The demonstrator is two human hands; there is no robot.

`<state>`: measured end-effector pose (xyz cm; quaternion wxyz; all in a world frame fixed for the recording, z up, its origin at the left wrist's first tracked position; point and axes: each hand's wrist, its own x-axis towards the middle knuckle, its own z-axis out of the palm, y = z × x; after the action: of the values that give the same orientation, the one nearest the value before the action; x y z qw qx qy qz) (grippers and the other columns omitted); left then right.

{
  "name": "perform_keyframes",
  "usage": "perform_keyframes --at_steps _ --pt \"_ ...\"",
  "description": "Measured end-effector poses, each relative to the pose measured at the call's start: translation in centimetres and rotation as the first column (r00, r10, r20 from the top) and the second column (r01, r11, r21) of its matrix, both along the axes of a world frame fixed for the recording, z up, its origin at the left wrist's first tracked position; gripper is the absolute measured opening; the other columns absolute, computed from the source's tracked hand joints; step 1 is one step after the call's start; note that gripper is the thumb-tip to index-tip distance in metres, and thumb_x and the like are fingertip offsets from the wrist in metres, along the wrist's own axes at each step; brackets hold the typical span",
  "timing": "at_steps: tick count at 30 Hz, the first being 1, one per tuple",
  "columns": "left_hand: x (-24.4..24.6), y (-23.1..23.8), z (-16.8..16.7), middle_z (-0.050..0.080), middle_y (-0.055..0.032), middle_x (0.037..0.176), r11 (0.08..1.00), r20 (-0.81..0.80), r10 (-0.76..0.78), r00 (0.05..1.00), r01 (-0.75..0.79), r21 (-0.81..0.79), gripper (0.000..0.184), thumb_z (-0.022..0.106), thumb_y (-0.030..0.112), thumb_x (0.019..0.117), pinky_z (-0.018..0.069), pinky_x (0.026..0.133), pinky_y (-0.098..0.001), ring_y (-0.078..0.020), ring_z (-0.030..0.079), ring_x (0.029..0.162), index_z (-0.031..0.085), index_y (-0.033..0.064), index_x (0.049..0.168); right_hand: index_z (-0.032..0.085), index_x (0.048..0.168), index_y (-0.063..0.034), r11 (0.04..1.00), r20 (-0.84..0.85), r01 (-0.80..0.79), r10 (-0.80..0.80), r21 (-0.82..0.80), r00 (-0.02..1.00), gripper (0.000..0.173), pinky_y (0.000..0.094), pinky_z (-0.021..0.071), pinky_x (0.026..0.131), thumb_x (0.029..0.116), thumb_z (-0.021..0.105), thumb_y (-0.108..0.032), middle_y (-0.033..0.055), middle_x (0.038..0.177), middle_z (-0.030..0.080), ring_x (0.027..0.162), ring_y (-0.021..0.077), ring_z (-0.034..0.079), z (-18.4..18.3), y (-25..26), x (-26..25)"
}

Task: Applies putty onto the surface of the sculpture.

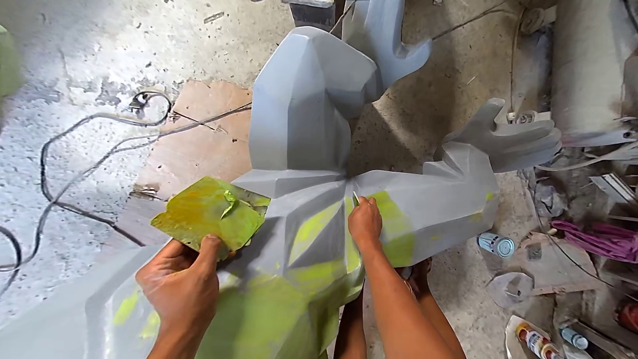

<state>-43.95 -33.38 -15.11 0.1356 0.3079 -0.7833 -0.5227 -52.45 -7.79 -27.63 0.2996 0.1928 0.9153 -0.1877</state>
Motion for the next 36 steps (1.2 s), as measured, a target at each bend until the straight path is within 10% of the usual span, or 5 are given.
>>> perform_keyframes --at_steps 14,28,36 --pt "0.1 -0.2 -0.1 0.066 0.0082 0.074 1.000 0.003 -0.004 1.000 0.004 -0.001 0.004 0.063 0.008 0.0913 0.0562 0.062 -0.0200 -0.0021 0.065 0.067 0.066 0.0100 0.089 0.065 0.136 -0.0117 0.983 -0.275 0.032 -0.082 -0.182 0.958 0.037 0.0503 0.0588 0.083 0.1032 0.048 -0.016 0.0123 0.118 0.067 0.101 0.0280 0.068 1.4 2.8 4.3" --pt "0.1 -0.2 0.0 0.067 0.0071 0.075 1.000 -0.014 -0.017 1.000 0.017 0.009 0.004 0.063 0.008 0.0925 0.0577 0.062 -0.0215 -0.0038 0.067 0.067 0.066 0.0101 0.090 0.070 0.130 -0.0141 0.999 0.010 0.031 -0.031 -0.043 0.999 0.035 0.0519 0.0561 0.088 0.1022 0.049 -0.018 0.0146 0.123 0.067 0.111 0.0308 0.067 0.3 0.6 0.0" --pt "0.1 -0.2 -0.1 0.067 0.0068 0.073 1.000 -0.032 -0.005 0.999 0.006 0.025 0.007 0.063 0.007 0.0922 0.0574 0.060 -0.0215 -0.0044 0.066 0.065 0.065 0.0108 0.087 0.071 0.129 -0.0125 0.981 -0.194 0.004 -0.042 -0.196 0.980 0.033 0.0505 0.0585 0.084 0.1039 0.049 -0.018 0.0102 0.119 0.069 0.103 0.0272 0.069 2.9 0.2 3.8"
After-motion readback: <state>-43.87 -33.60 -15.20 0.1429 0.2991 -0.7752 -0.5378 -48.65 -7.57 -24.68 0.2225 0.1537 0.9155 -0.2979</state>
